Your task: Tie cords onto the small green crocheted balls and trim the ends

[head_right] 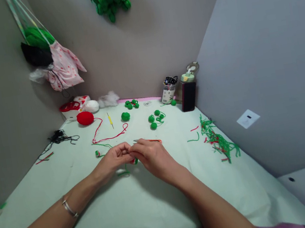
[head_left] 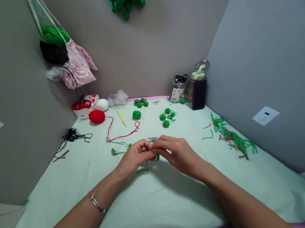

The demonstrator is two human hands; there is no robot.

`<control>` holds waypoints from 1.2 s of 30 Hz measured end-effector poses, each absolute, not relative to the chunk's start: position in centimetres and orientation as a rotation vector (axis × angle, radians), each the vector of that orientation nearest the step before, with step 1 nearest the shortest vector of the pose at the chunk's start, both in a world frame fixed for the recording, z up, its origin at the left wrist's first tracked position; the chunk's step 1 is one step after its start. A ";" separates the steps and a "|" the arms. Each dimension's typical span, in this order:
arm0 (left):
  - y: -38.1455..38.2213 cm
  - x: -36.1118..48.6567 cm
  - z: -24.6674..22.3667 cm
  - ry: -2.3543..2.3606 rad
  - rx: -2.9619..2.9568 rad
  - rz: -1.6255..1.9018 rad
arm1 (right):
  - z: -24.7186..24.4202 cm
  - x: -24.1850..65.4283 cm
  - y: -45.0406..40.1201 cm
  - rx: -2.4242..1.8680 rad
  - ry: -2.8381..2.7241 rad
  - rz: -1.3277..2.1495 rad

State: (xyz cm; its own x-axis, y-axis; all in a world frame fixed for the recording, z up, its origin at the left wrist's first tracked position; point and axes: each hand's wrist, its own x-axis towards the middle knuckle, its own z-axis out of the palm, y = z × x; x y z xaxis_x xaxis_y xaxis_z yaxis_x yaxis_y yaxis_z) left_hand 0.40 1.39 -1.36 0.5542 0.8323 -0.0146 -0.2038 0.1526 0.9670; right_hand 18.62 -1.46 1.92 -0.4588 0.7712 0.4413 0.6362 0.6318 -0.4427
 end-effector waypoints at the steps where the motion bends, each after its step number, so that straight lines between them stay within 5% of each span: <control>1: 1.4 0.4 -1.3 0.648 1.203 0.815 | 2.0 18.6 -1.6 -1.085 -2.215 0.241; 6: 1.4 0.3 -1.7 0.623 1.230 0.791 | 2.8 18.1 -2.4 -0.934 -1.989 0.249; 13: 1.4 0.4 -1.8 0.632 1.206 0.763 | 3.4 19.0 -1.7 -0.919 -1.558 1.156; 19: 1.4 0.3 -1.0 0.648 1.116 0.754 | 4.1 20.4 -1.0 -0.884 -1.395 1.077; 26: 2.0 -0.4 -1.1 0.538 1.010 0.786 | 4.3 20.3 -1.5 -1.053 -1.841 0.530; 36: 1.9 -0.4 -0.9 0.508 1.010 0.801 | 3.7 20.2 -1.5 -1.135 -2.108 0.438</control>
State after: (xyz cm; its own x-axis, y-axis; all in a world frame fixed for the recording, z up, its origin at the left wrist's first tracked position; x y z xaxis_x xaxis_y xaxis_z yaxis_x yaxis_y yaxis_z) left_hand -0.37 1.94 -0.89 0.6182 0.7859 -0.0163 -0.3499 0.2937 0.8895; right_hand 20.20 -1.54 3.75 -0.3773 0.8276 0.4157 0.5937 0.5606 -0.5772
